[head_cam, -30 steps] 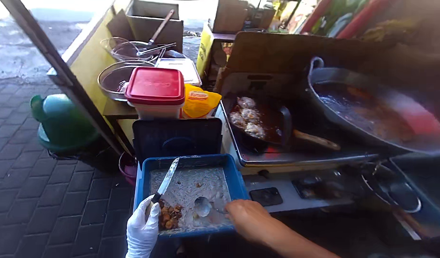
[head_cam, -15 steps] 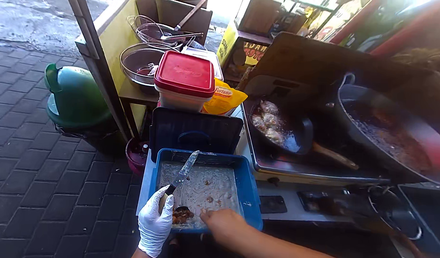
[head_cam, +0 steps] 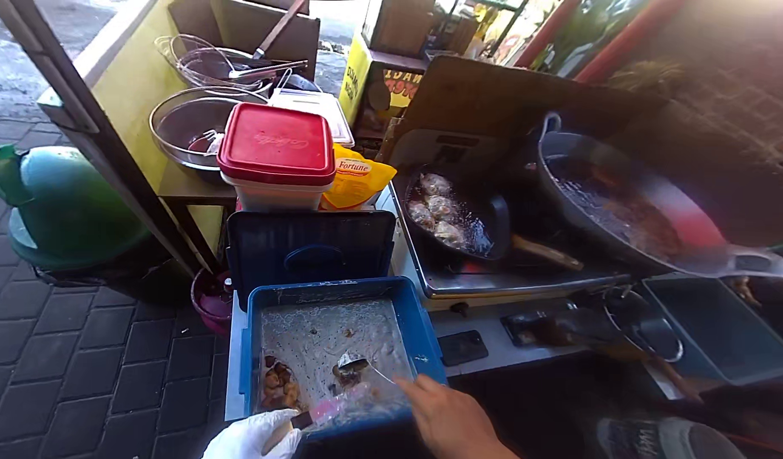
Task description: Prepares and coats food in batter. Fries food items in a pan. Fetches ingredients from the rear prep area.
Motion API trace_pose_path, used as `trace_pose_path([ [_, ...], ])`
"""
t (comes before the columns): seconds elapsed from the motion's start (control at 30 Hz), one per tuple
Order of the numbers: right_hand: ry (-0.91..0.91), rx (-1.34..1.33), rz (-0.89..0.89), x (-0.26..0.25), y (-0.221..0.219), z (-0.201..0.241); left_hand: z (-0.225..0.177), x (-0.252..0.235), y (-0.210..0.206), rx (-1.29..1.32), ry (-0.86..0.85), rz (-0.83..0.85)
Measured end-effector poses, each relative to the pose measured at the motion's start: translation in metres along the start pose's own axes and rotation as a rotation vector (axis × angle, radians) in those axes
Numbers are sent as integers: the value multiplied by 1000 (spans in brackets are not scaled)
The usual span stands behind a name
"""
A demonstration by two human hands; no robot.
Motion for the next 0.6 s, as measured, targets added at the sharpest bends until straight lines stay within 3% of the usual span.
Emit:
trace_pose_path([
  [0.07, -40, -25, 14, 7, -7, 2, -9, -6, -4, -131, 60, 52],
  [0.2, -83, -43, -14, 23, -11, 4, -22, -16, -4, -218, 97, -2],
  [0.6, -51, 15, -254, 38, 5, -1, -24, -4, -17, -404, 215, 212],
])
Point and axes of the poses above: each hand's wrist, its own x-axis away from the middle knuckle, its own y-axis out of the back of the hand, z = x × y, the point moved 10 cm from there along -x, towards the middle knuckle, and after that the axes turned 2 degrees about z, right-handed, at the moved point
